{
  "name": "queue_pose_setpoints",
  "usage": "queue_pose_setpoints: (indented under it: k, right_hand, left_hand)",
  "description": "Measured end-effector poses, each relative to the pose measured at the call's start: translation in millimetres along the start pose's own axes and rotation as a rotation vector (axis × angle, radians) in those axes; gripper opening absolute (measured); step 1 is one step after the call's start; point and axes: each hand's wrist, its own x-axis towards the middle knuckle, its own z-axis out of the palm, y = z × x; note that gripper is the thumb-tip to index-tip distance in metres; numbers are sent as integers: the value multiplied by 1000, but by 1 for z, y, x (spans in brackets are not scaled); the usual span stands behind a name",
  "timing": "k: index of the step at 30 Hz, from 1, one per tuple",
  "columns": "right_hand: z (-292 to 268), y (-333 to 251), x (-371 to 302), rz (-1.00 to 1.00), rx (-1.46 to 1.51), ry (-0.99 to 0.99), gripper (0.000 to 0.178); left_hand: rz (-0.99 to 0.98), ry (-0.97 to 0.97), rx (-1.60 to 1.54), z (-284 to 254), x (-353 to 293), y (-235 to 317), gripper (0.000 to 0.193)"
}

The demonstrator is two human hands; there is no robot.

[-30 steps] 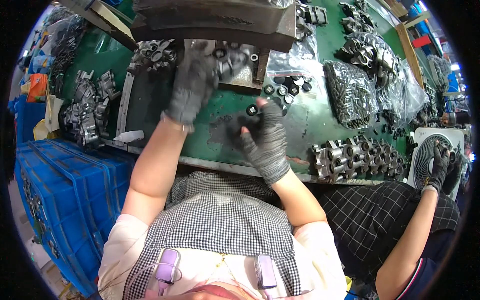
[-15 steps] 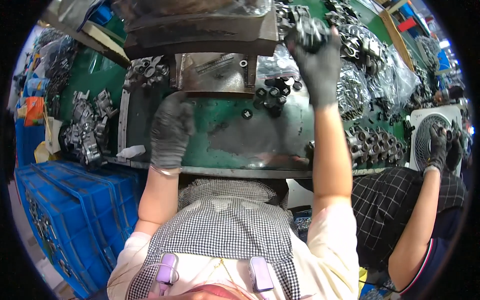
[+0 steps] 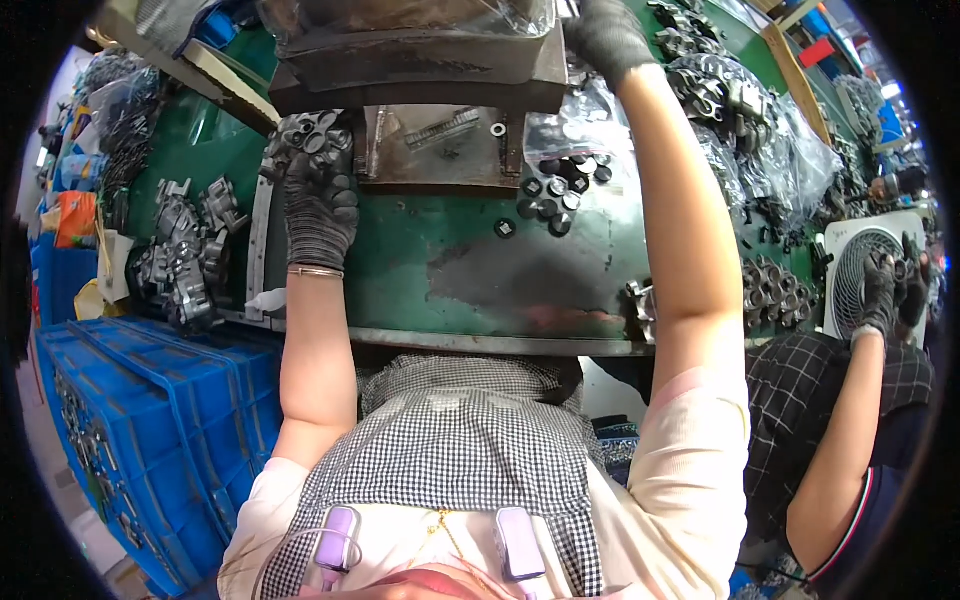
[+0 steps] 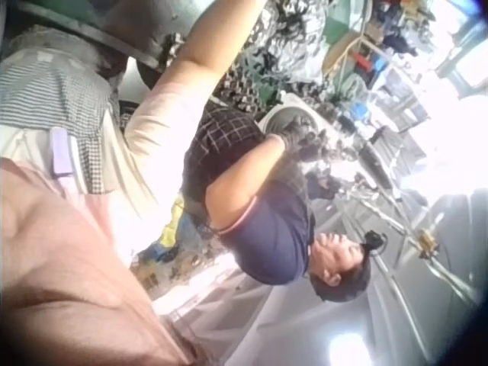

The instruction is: Assembling small metal components using a production line press.

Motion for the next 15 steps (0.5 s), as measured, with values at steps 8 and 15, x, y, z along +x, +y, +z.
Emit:
queue_pose_setpoints:
  k: [8,15]
  right_hand:
    - [-5,-74,-130,66,-263,-685,22]
    - [30,-44,-171,116,115,-427,20]
  left_hand:
    - [32,83,30,-6,-20,-23,33]
    - [128,112,248,-29,-97,-56,37]
